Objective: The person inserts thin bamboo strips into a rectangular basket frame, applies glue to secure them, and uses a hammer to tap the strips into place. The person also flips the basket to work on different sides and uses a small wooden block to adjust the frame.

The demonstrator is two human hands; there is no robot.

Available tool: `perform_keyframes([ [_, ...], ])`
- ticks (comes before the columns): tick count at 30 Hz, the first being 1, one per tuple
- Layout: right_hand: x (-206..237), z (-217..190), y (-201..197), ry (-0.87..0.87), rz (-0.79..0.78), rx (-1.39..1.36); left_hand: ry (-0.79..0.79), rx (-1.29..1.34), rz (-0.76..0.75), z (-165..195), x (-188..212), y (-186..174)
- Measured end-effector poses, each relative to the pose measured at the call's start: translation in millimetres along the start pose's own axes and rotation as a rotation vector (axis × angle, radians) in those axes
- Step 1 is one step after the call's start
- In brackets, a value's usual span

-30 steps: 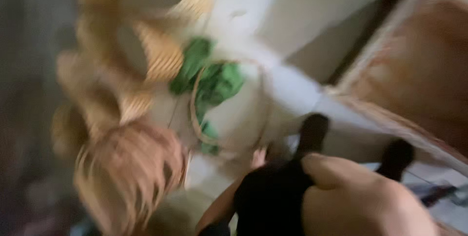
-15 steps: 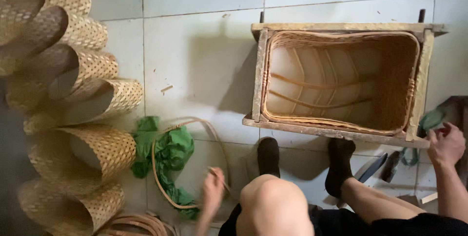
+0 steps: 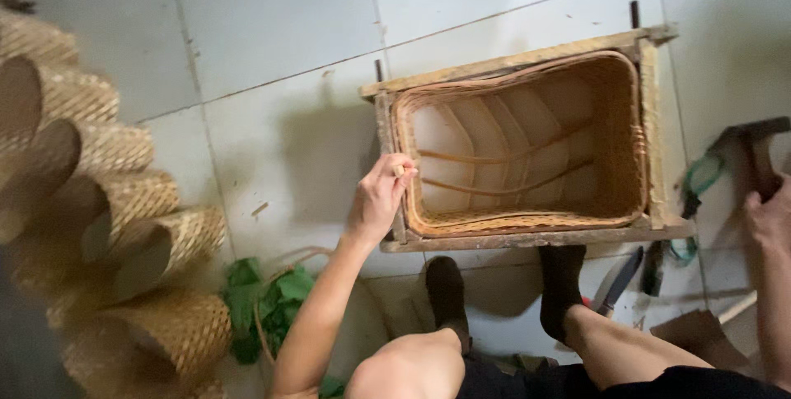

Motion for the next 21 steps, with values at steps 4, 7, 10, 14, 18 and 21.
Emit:
perform_keyframes([
  [4, -3, 18, -1, 0.119, -0.161, -0.125, -0.007, -0.065, -0.100, -35, 5, 30],
  [7, -7, 25, 7, 0.211, -0.241, -0.471, 0.167, -0.236, -0.096, -50, 6, 41],
  [10, -4, 19, 8, 0.191, -0.287, -0.650, 0.088, -0.338, -0.081, -62, 4, 46],
  [14, 12, -36, -41, 0.053, -0.337, -0.582, 0.108, -0.333, -0.054, -60, 6, 49],
  [18, 48, -178, -103, -0.375, -0.599, -0.312, 0.082, -0.341, -0.033, -54, 7, 53],
  [21, 71, -280, -139, -0.705, -0.506, -0.635, 0.107, -0.376, -0.021, -54, 7, 53],
])
Point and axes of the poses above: each hand's wrist, its own x-axis away from the middle knuckle, its own y-axis out of the palm, z = x × y, the point moved 3 cm from there along -x, towards the middle knuckle, and after that the axes turned 15 degrees about x, right-handed, at the moved point
